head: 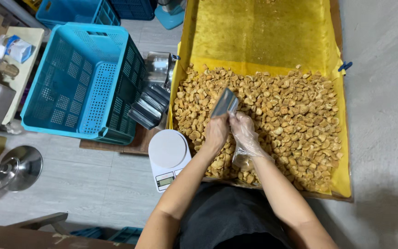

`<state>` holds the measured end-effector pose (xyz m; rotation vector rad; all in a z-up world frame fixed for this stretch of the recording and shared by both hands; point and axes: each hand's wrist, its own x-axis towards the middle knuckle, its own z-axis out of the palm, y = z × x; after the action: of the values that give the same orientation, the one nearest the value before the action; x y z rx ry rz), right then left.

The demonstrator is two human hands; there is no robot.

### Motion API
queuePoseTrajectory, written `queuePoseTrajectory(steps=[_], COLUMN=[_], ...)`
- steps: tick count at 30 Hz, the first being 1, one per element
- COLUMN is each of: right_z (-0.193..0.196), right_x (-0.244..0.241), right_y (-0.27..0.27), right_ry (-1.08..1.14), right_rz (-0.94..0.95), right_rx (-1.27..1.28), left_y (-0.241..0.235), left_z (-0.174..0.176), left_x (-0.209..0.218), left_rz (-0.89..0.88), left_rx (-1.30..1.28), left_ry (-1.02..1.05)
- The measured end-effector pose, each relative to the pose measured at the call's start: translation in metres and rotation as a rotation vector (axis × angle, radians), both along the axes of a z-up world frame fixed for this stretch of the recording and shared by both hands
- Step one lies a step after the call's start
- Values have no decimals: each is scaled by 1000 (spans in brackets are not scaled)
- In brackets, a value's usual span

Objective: The person places pieces of fried snacks from a tray into a small clear plastic bag, weighs the bag on a digital scale, and seals the bag.

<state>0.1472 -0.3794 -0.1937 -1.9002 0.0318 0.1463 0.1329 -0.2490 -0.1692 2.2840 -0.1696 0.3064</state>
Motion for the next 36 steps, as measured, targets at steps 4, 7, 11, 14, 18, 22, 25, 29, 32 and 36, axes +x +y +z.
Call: queuePoseTrajectory(steps=[4,7,11,14,18,22,25,29,32,36], right_z=[-10,-13,-20,-23,-23,-24,-31,-30,-11,41], right_x=[12,7,0,-6,6,17,20,13,5,2], right_y=[-9,-7,4,14,26,28,36,38,41,43], right_ry=[196,160,69,242,320,16,-114,-28,-167,121], right_rz=[-23,-69,-117,-187,-247,-221,-282,-248,-187,-263], right_rx=[-72,-190,101,259,-178,-149,-214,-101,-168,-105], left_y=[-10,-2,11,25,33,35,35,37,41,39], left_z=[-9,-16,-27,-24,-6,3,3,-1,3,16], left_x=[1,4,15,17,12,7,9,14,12,6], left_rz=[55,16,-78,-155,-290,-275,-173,-15,-61,-24], left_rx=[-69,-132,-156,-83,214,470,460,401,371,378], left_ry=[164,240,303,404,320,261,254,-56,197,401])
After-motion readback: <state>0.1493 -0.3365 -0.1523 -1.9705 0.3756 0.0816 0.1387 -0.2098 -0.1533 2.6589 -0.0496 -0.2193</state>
